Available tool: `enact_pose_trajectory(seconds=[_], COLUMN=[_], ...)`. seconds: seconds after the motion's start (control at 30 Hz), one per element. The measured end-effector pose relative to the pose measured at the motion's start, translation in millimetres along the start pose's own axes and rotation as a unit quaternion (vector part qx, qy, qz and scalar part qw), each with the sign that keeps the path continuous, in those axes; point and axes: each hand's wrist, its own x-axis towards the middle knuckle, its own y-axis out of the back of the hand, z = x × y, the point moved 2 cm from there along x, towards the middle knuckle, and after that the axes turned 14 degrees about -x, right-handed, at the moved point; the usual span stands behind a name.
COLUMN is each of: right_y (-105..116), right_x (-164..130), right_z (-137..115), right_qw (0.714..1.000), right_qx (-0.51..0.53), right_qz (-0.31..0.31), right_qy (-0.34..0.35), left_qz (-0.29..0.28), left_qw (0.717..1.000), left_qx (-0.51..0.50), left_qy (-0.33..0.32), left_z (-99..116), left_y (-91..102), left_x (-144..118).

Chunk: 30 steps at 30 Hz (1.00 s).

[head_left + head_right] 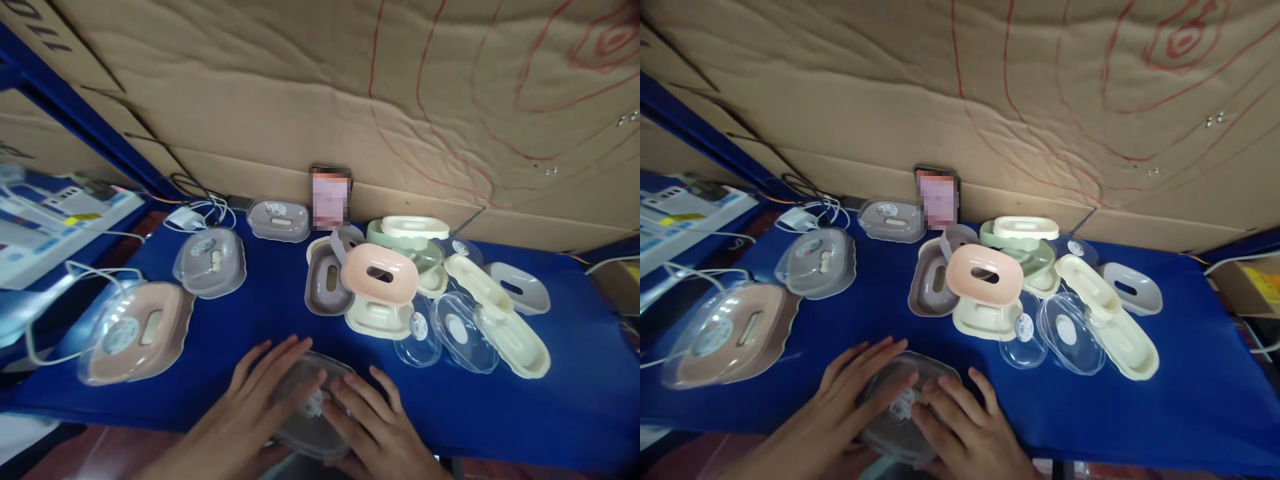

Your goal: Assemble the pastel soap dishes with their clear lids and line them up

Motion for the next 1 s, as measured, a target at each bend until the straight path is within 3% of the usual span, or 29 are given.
enact_pose_trajectory(seconds=[0.13,0.27,0.4,0.5,0.6,0.67,0.77,0.9,1.0], right_y=[0.8,14.1,38.5,61.3,73.5,67.6,47.6,28.2,37.7], right_x=[-0.3,3.6,-8.5,-19.6,-18.9,-14.1,-11.6,-20.3,-25.0], right_z=[5.0,16.8,35.3,78.3,148.2,194.1,238.2,252.6,235.1], right_qw=[0.999,0.991,0.992,0.996,0.971,0.943,0.916,0.925,0.935], right_qx=[0.032,0.106,0.09,0.051,-0.016,-0.074,-0.109,-0.07,-0.078], right_qz=[-0.025,-0.074,-0.076,0.027,0.148,0.135,0.136,0.085,0.091], right_qy=[-0.014,-0.045,-0.043,-0.065,-0.188,-0.294,-0.362,-0.363,-0.334], left_qz=[-0.023,0.041,0.083,0.078,0.033,0.009,0.016,0.034,0.047], left_qw=[0.99,0.98,0.97,0.978,0.994,0.997,0.996,0.997,0.996], left_qx=[-0.124,-0.181,-0.213,-0.182,-0.106,-0.074,-0.063,-0.058,-0.067], left_qy=[0.065,0.078,0.082,0.072,0.014,-0.021,-0.057,-0.038,-0.019], left_z=[-16.3,-16.4,-11.7,-8.5,-4.4,-2.3,0.4,4.1,8.1], left_y=[-8.9,-27.9,-41.8,-41.3,-36.7,-35.8,-38.4,-43.8,-46.5], left_x=[-3.2,-4.8,-5.9,-2.7,3.0,5.9,7.9,13.0,22.1])
